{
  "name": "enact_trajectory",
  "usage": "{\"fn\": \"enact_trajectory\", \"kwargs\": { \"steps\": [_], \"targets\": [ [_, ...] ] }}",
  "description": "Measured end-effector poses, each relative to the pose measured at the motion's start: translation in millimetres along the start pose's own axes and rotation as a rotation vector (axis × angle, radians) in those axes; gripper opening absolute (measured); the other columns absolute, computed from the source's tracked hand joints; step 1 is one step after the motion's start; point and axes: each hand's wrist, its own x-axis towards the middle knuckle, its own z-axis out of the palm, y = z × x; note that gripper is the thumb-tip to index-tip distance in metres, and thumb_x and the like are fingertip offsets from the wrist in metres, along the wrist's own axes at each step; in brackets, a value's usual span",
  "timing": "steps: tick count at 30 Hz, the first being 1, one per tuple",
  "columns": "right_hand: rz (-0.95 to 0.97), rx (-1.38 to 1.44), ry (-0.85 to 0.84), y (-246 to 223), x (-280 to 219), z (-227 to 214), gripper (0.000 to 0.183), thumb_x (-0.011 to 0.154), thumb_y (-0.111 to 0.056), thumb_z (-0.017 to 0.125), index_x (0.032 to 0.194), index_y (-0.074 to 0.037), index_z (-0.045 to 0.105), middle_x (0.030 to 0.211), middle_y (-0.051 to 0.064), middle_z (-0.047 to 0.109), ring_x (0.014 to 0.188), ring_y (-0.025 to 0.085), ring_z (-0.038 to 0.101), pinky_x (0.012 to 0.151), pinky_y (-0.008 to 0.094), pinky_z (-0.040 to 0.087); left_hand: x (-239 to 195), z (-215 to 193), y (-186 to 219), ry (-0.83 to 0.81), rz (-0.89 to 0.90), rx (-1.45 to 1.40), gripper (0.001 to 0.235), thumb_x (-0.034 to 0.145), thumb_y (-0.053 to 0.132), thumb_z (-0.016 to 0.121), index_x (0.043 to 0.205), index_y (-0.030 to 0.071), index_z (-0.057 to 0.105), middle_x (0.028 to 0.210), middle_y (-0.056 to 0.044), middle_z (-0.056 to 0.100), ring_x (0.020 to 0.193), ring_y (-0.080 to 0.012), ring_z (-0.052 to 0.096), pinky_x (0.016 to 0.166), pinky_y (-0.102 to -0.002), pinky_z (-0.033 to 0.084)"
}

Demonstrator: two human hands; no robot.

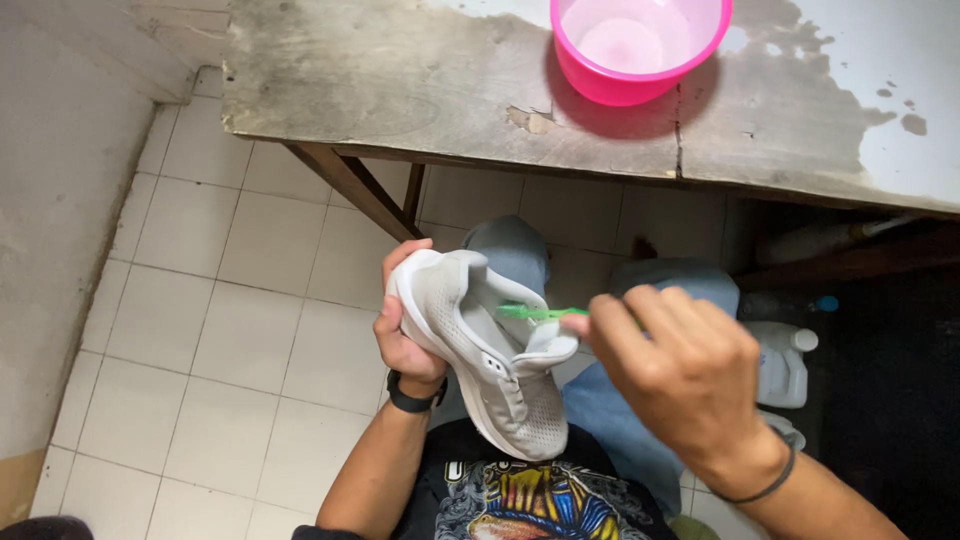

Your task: The person scrubs the inside and upper parts of a white sneaker using a green toothbrush. They repeatedly dip the toothbrush into a pink bowl of water on a nearby table to wet the bristles before continuing to clean the shoe.

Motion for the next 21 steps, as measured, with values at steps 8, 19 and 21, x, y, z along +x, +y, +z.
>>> {"fn": "enact_trajectory", "kwargs": {
  "steps": [8, 19, 21],
  "targets": [
    [-0.002, 0.012, 0.067, 18.0, -11.9, 20.4, 0.038, 0.104, -0.050, 0.077, 0.085, -0.020, 0.064, 0.077, -0.001, 0.056, 0.067, 0.024, 0.050, 0.065, 0.040, 0.033, 0.9, -5.6, 4.9, -0.047, 0.034, 0.066, 0.066, 0.084, 0.050, 0.058, 0.125, -0.001, 0.055, 0.101, -0.016, 0.060, 0.086, -0.0237, 0.059, 0.075, -0.033, 0.048],
    [0.068, -0.002, 0.091, 19.5, -18.9, 39.3, 0.033, 0.099, -0.048, 0.084, 0.090, -0.020, 0.069, 0.085, 0.001, 0.064, 0.074, 0.029, 0.055, 0.074, 0.045, 0.031, -2.7, -1.1, 3.0, -0.069, 0.113, 0.204, 0.065, 0.086, 0.053, 0.052, 0.124, 0.000, 0.057, 0.105, -0.015, 0.061, 0.089, -0.0227, 0.059, 0.077, -0.032, 0.048],
    [0.044, -0.004, 0.078, 22.2, -13.2, 46.4, 0.035, 0.098, -0.052, 0.082, 0.090, -0.021, 0.068, 0.083, 0.000, 0.062, 0.074, 0.028, 0.055, 0.077, 0.045, 0.031, 4.6, -3.0, 3.6, -0.106, 0.135, 0.251, 0.065, 0.087, 0.054, 0.052, 0.124, 0.000, 0.058, 0.104, -0.014, 0.062, 0.089, -0.0220, 0.059, 0.077, -0.032, 0.047]
  ]
}}
